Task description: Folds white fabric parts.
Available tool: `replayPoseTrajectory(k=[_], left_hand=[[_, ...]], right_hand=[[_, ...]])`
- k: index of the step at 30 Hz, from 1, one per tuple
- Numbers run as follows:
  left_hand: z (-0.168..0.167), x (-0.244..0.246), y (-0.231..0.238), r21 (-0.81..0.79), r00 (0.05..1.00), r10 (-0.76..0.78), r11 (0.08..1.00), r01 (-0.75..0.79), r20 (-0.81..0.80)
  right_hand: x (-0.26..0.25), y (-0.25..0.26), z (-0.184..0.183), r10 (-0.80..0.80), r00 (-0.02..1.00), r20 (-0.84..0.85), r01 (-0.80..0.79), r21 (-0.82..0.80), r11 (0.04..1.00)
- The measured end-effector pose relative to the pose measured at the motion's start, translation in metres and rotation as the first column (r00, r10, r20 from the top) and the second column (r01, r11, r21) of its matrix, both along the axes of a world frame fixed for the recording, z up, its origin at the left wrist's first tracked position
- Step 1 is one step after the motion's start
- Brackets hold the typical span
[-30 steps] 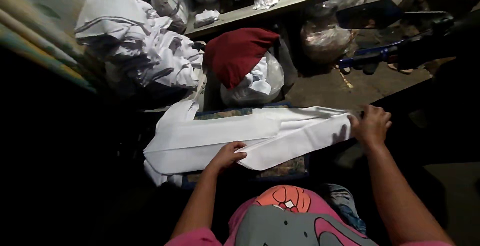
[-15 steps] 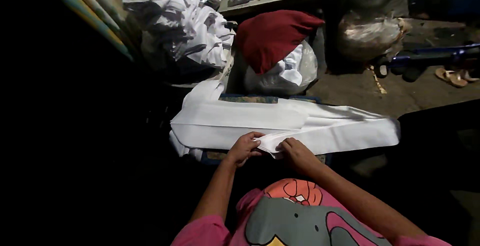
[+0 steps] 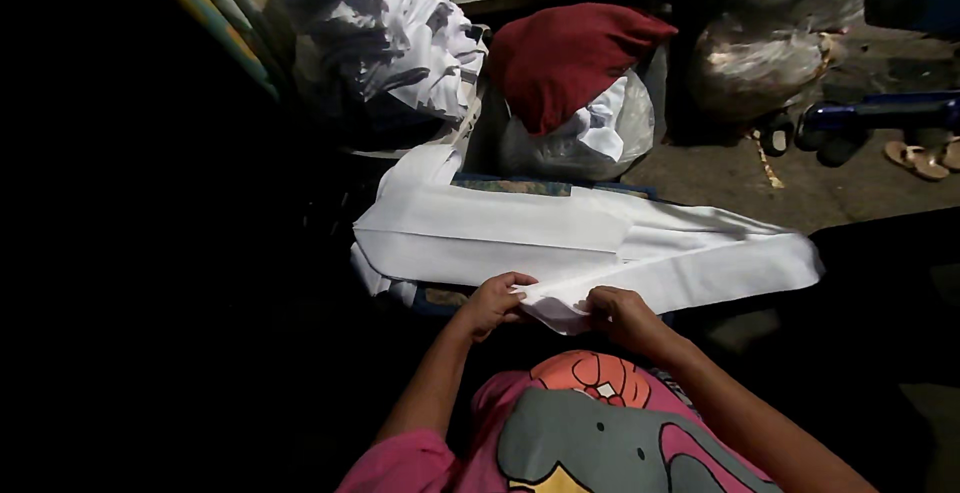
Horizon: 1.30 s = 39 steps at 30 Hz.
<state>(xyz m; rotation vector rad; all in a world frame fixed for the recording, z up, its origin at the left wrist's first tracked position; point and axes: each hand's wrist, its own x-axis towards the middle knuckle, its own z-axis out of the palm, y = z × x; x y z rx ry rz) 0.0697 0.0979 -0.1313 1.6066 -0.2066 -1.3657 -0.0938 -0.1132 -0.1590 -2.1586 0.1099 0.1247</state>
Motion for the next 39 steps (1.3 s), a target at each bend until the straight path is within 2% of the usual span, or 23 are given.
replayPoseTrajectory(k=[4, 7, 10, 12, 14, 16, 19, 22, 25, 27, 30, 32, 34, 36, 39], left_hand=[[-0.019, -0.005, 0.010, 0.174, 0.955, -0.189, 0.973, 0.151, 0.230], [-0.012, -0.011, 0.008, 0.323, 0.819, -0.322, 0.930, 0.178, 0.476], [0.001, -0.015, 0.002, 0.290, 0.689, -0.305, 0.947, 0.142, 0.658], [0.011, -0.019, -0.005, 0.201, 0.709, -0.247, 0.968, 0.149, 0.661], [0.016, -0.026, -0.017, 0.120, 0.819, -0.215, 0.977, 0.178, 0.532], [0.014, -0.038, -0.031, 0.020, 0.923, -0.114, 0.993, 0.114, 0.366], [0.002, -0.050, -0.047, -0.076, 0.947, 0.042, 0.997, -0.018, 0.318], [0.000, -0.050, -0.055, -0.128, 0.910, 0.035, 0.992, 0.020, 0.413], [0.005, -0.044, -0.051, -0.075, 0.816, -0.132, 0.975, 0.209, 0.563], [0.011, -0.040, -0.052, -0.029, 0.765, -0.188, 0.965, 0.260, 0.615], [0.013, -0.041, -0.061, -0.187, 0.724, 0.003, 0.967, 0.174, 0.690], [0.017, -0.042, -0.072, -0.301, 0.711, 0.112, 0.942, 0.146, 0.695], [0.031, -0.041, -0.082, -0.316, 0.686, 0.098, 0.928, 0.199, 0.721], [0.047, -0.040, -0.090, -0.278, 0.650, 0.029, 0.918, 0.284, 0.759], [0.059, -0.039, -0.096, -0.286, 0.576, 0.027, 0.886, 0.365, 0.817]], right_hand=[[-0.001, -0.009, -0.001, -0.025, 0.996, -0.090, 0.037, 0.124, 0.992], [0.002, -0.014, 0.001, -0.080, 0.987, -0.138, 0.098, 0.134, 0.986], [0.005, -0.015, 0.004, -0.132, 0.982, -0.137, 0.149, 0.128, 0.980], [0.006, -0.014, 0.003, -0.168, 0.979, -0.112, 0.183, 0.142, 0.973], [0.008, -0.011, 0.004, -0.179, 0.978, -0.106, 0.193, 0.144, 0.971], [0.008, -0.007, 0.006, -0.168, 0.981, -0.094, 0.179, 0.133, 0.975], [0.009, -0.003, 0.008, -0.135, 0.989, -0.062, 0.142, 0.136, 0.980], [0.005, -0.014, 0.014, -0.159, 0.987, -0.017, 0.159, 0.141, 0.977], [0.002, -0.034, 0.030, -0.211, 0.975, 0.075, 0.210, 0.023, 0.978], [0.000, -0.048, 0.045, -0.256, 0.957, 0.137, 0.266, -0.059, 0.962], [0.001, -0.054, 0.065, -0.288, 0.934, 0.209, 0.322, -0.151, 0.935], [0.002, -0.051, 0.074, -0.238, 0.944, 0.227, 0.287, -0.215, 0.933], [0.005, -0.046, 0.079, -0.146, 0.955, 0.257, 0.218, -0.277, 0.936], [0.007, -0.041, 0.081, -0.078, 0.929, 0.361, 0.200, -0.314, 0.928], [0.005, -0.039, 0.083, -0.132, 0.889, 0.438, 0.273, -0.276, 0.922]])
